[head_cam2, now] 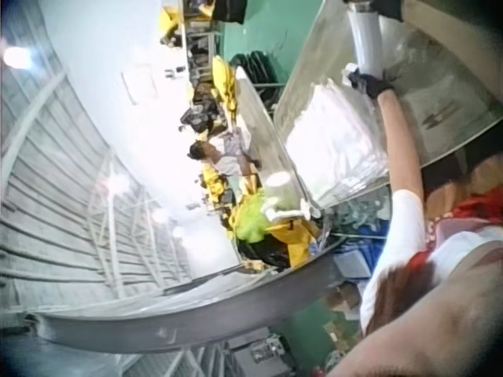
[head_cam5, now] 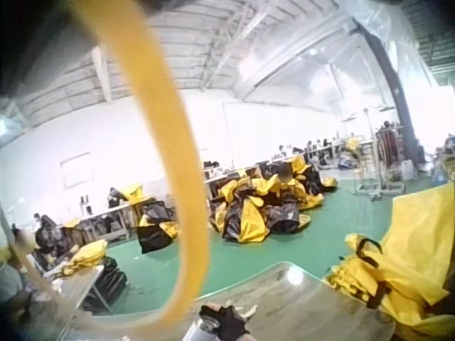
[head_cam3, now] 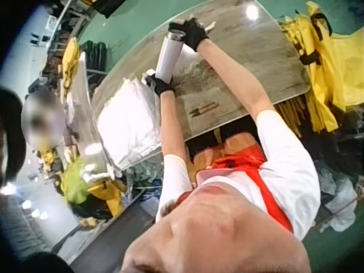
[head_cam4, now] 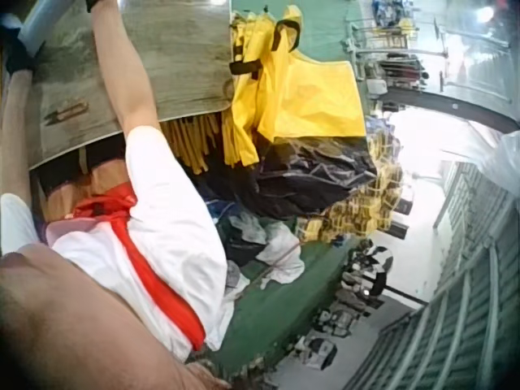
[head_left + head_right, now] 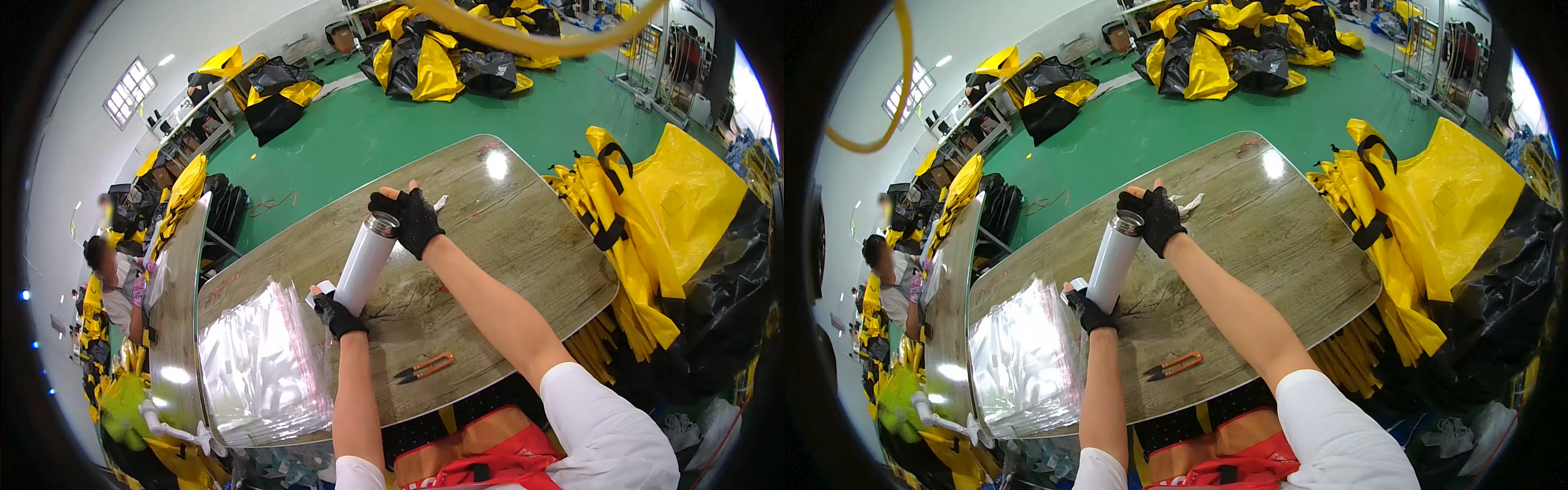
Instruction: The person folds yellow and black delivery bags and places them into clear plastic packaging on a table. They repeatedly fold each bag, insert it into a plastic sleeve, and set the packaged unit aside.
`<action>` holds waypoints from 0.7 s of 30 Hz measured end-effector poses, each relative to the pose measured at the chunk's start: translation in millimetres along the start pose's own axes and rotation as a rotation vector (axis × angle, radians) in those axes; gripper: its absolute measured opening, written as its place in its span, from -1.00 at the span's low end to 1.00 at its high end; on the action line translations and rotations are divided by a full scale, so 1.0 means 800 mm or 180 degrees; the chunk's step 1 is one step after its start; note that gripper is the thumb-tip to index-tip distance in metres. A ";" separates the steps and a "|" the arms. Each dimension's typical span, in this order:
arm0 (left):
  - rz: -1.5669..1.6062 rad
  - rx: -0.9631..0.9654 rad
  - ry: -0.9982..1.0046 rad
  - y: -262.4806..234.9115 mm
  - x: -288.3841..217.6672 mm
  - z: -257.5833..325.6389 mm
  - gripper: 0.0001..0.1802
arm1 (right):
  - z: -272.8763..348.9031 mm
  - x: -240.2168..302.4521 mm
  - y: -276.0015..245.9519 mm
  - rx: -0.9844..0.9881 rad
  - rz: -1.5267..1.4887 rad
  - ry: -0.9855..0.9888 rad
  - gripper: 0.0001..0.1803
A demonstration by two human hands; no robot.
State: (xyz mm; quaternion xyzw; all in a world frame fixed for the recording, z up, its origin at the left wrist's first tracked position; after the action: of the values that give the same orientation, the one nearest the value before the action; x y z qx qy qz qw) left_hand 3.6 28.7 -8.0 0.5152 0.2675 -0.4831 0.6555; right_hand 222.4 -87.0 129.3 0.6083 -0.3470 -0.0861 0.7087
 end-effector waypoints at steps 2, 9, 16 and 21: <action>-0.0106 -0.0296 -0.0025 -0.002 -0.009 0.011 -0.37 | -0.004 -0.020 -0.027 -0.0167 -0.0250 -0.0042 -0.32; -0.0423 -0.0273 0.0491 0.047 -0.029 -0.041 -0.29 | -0.081 -0.018 -0.042 -0.0022 -0.0740 0.0023 -0.32; -0.0555 -0.0578 0.0564 0.077 -0.051 -0.012 -0.34 | -0.098 -0.011 -0.062 0.0047 -0.1166 -0.0024 -0.29; -0.0588 -0.0547 0.0756 0.078 -0.064 -0.006 -0.34 | -0.096 -0.018 -0.061 -0.0169 -0.0860 -0.0049 -0.31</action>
State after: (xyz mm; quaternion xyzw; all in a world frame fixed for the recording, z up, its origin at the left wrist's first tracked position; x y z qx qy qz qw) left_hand 41.2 51.8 60.3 0.4840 0.4295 -0.4523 0.6137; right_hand 272.3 -29.5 77.5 0.6297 -0.2650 -0.1945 0.7039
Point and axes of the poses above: each hand's wrist, its own z-axis away from the middle knuckle, its own y-axis out of the palm, x = y × z, the point moved 3 cm from there along -z, towards the middle knuckle, and after that the axes turned 4 degrees about -y, right-handed, at the moved point
